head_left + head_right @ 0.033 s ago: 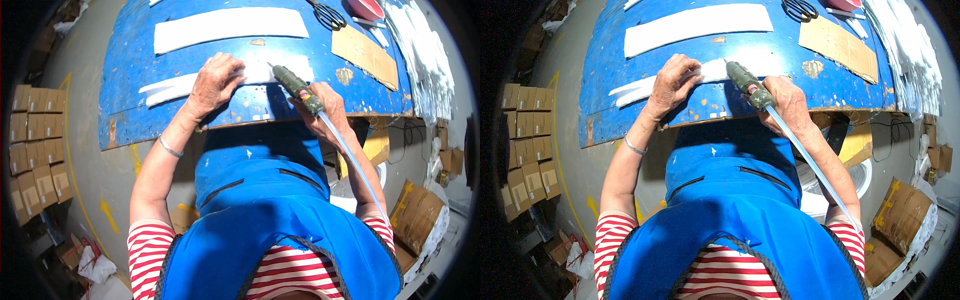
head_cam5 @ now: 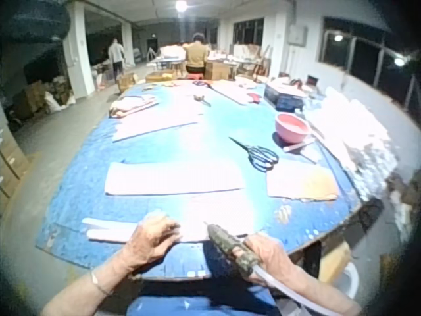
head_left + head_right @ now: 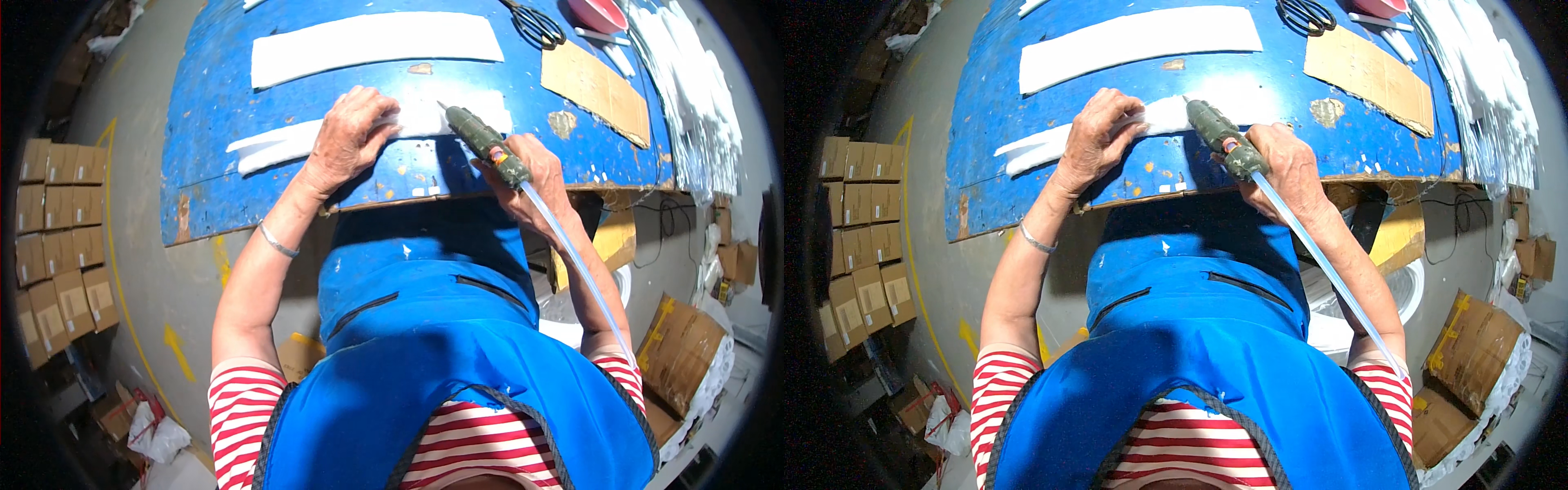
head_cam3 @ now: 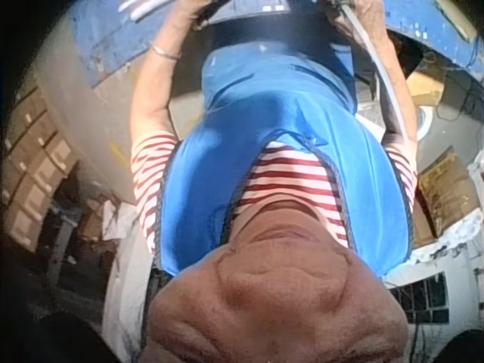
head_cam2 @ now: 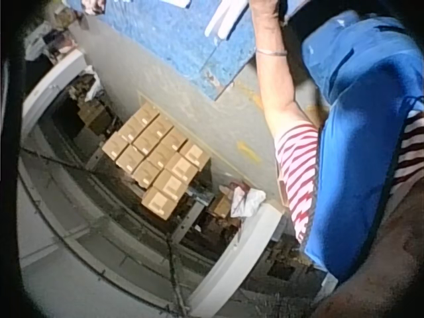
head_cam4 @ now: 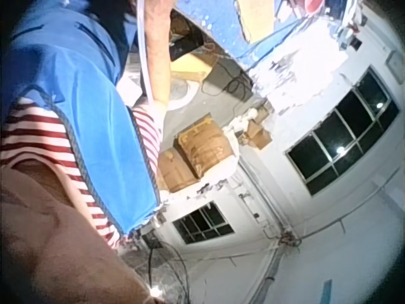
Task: Applying hot glue to white foam strips and wrapping them together on a workbench.
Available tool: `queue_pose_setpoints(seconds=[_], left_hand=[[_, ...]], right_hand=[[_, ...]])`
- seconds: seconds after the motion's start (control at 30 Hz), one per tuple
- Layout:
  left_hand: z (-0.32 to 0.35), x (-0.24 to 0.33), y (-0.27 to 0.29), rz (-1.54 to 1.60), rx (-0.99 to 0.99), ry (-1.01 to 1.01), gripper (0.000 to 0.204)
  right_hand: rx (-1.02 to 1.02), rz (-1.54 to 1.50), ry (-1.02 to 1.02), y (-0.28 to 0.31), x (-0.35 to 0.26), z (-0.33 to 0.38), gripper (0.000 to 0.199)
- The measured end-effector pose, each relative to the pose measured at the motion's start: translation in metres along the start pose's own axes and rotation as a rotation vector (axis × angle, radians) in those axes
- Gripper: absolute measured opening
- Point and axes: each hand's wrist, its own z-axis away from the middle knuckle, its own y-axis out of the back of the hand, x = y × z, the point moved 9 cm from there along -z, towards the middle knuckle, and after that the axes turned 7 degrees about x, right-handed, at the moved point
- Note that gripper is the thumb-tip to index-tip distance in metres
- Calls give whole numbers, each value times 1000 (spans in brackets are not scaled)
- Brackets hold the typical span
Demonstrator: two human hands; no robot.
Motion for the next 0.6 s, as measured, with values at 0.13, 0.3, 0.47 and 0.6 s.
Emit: queue_pose_setpoints(seconds=[0.13,0.3,0.47,0.6], left_hand=[[1,-2,-2,26,-10,28,24],[1,-2,-2,20,-19,33,23],[-1,0,-1,1,-19,29,19],[-2,2,0,16,-20,33,19]], right_hand=[[-28,50,10,1,1,1,26],[-8,24,12,4,3,2,26],[7,18,-4,7,7,3,26],[3,34,-14,10,9,4,26]])
